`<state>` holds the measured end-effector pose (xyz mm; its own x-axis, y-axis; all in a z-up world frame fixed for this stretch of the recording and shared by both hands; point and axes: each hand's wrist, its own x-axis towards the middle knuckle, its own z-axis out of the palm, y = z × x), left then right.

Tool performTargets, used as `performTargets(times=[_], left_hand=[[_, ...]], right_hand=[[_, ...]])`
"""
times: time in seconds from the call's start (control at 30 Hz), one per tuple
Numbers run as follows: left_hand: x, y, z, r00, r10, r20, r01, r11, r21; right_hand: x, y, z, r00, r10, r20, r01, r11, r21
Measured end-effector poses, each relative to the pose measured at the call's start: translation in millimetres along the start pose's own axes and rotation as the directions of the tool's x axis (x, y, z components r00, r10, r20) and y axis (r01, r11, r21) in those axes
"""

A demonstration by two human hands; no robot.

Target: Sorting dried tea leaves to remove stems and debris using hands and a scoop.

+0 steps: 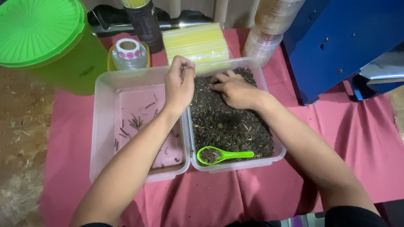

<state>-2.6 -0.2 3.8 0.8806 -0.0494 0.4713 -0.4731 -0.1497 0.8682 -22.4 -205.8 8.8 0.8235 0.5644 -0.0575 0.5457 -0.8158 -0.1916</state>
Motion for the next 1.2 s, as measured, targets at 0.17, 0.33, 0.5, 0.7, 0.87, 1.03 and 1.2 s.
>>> performTargets(times=[0.17, 0.33, 0.5, 0.7, 0.87, 1.03, 1.2], left_hand=[[-0.1, -1.9, 0.4, 1.0, 0.011, 0.017, -0.011, 1.0, 0.013], [-6.9, 0.7, 1.2, 1.0, 0.001, 0.018, -0.001, 1.0, 0.002], [-0.5, 2.0, -0.1, 1.0, 0.001, 0.026, 0.0, 1.0, -0.016], [-0.3, -0.2, -1.6, 0.999, -0.003, 0.035, 0.003, 1.0, -0.004], [-1.9, 1.2, 0.8, 1.0, 0.018, 0.019, -0.018, 1.0, -0.002], [-0.2, 3.9, -0.2, 1.0, -0.003, 0.009, 0.003, 1.0, -0.023], [-1.4, 3.6, -0.9, 1.0, -0.025, 0.005, 0.025, 1.0, -0.018]], right_hand=[[-1.8, 1.3, 6.4, 1.0, 0.014, 0.002, -0.014, 0.998, -0.053], [-2.1, -2.0, 12.9, 0.998, 0.053, 0.039, -0.049, 0.993, -0.111], [0.9, 1.5, 9.7, 0.996, 0.075, 0.049, -0.068, 0.989, -0.13], [1.2, -0.4, 7.0, 0.997, 0.071, 0.039, -0.069, 0.996, -0.051], [-1.7, 0.4, 6.2, 0.996, 0.082, 0.043, -0.08, 0.996, -0.046], [-1.2, -1.2, 5.4, 0.995, 0.096, 0.031, -0.093, 0.992, -0.08], [-0.6, -9.0, -1.6, 0.993, 0.093, 0.072, -0.084, 0.99, -0.116]])
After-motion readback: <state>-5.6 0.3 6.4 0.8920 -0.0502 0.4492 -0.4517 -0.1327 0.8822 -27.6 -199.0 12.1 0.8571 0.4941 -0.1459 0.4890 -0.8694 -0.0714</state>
